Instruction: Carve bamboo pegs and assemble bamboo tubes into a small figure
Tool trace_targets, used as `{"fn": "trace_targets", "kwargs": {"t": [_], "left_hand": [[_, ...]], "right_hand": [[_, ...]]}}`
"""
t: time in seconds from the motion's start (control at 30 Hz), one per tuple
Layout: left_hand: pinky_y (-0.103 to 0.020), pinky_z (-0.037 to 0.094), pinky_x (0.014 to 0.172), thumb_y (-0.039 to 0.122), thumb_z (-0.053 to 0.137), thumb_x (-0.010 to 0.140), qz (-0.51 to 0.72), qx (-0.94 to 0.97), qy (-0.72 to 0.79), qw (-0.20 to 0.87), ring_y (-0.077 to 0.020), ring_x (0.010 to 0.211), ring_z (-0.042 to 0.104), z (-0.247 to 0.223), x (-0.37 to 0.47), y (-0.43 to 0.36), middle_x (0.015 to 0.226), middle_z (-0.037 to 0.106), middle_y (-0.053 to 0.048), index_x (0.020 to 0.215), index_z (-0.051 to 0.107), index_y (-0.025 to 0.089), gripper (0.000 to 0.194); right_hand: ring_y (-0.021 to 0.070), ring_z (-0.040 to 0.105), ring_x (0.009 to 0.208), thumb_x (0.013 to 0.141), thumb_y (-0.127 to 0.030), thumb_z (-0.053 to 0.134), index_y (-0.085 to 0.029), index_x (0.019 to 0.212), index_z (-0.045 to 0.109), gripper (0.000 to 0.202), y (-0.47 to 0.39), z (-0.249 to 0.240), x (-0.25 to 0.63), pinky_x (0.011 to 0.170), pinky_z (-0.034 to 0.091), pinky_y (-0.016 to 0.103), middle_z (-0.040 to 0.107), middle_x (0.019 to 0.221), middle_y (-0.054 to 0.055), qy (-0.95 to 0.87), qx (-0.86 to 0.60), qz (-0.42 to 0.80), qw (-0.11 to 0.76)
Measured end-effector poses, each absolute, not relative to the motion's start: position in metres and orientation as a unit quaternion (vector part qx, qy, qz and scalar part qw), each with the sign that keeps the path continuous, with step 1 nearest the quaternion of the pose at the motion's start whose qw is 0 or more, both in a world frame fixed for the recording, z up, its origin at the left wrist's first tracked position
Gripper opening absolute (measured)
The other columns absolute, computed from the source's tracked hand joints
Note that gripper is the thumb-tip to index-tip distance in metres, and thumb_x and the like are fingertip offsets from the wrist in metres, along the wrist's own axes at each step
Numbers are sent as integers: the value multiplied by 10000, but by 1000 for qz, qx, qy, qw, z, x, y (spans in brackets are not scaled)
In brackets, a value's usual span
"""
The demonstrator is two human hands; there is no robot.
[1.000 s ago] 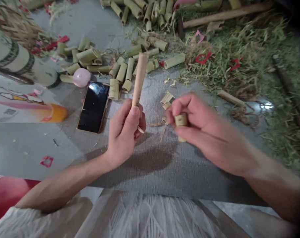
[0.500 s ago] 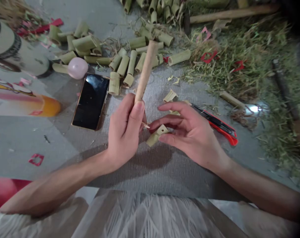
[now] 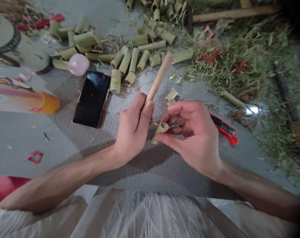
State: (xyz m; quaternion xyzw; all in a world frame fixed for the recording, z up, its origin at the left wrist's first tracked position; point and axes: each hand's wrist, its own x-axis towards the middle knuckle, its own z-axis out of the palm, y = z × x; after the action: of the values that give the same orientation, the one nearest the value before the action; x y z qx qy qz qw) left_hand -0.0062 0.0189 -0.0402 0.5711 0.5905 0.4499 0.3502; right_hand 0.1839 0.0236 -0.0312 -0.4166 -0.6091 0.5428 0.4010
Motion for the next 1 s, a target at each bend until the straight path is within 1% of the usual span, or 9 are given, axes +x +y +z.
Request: {"fn": "trace_targets", "kwargs": {"t": [0.07,0.27,0.47,0.63,0.7,0.8,0.87,0.93,1.0], "left_hand": [[-307,357,523,440,477,1218,446,583,588,340,-115,550,471,-40,-6,19,690,506,46,881,476,246,389],[-302,353,520,414,484,1214,443,587,576,357,-116,558,494,-39,-5,19,708,536,49,900,433,252,358],[-280,337,504,393,487,1212,439,599,573,348,-112,524,464,-40,-4,20,659,490,61,900,428,254,347],[-275,334,492,412,501,1206,437,601,571,349,-113,509,456,-41,-1,21,644,482,64,897,432,254,354],[-279,341,494,425,493,1209,443,594,572,352,-115,517,466,-42,-1,21,651,490,60,897,438,253,361],[-281,360,502,461,476,1215,451,587,572,354,-120,537,492,-42,0,20,663,504,56,907,453,255,371],[-285,381,511,483,464,1217,460,589,567,346,-125,550,506,-41,-1,18,678,522,51,923,467,258,370],[-292,399,516,503,458,1216,469,595,562,333,-130,558,517,-39,-2,16,693,544,46,948,489,261,363],[-301,410,519,536,454,1212,473,603,560,316,-136,564,527,-36,-3,14,707,569,38,966,508,264,371]], "right_hand": [[257,796,1066,874,-271,981,-398,1318,653,566,24,-30,183,784,761,376,750,1143,18,-603,-419,545,405],[200,786,1033,857,-231,990,-376,1282,630,576,26,-27,181,729,717,273,752,1132,-9,-581,-416,562,418],[262,791,1029,871,-331,985,-393,1286,637,545,24,-30,181,791,745,391,759,1121,20,-604,-436,525,412],[217,790,982,802,-281,1026,-363,1263,659,595,24,-30,178,805,739,349,768,1091,-10,-598,-455,508,421],[200,793,954,793,-281,1031,-343,1214,655,567,25,-29,175,801,737,337,771,1070,-19,-580,-454,522,431],[200,807,914,793,-299,1034,-320,1112,658,493,24,-27,171,802,742,355,788,1046,-17,-550,-449,544,447],[206,815,873,756,-305,1060,-322,1063,681,488,22,-26,170,784,743,363,803,1008,-22,-528,-456,552,458],[210,820,835,717,-319,1086,-331,1065,725,502,22,-25,170,754,738,357,816,957,-35,-519,-466,556,453],[202,816,805,752,-357,1070,-324,1057,775,425,22,-25,172,723,720,339,827,928,-40,-544,-458,558,428]]}}
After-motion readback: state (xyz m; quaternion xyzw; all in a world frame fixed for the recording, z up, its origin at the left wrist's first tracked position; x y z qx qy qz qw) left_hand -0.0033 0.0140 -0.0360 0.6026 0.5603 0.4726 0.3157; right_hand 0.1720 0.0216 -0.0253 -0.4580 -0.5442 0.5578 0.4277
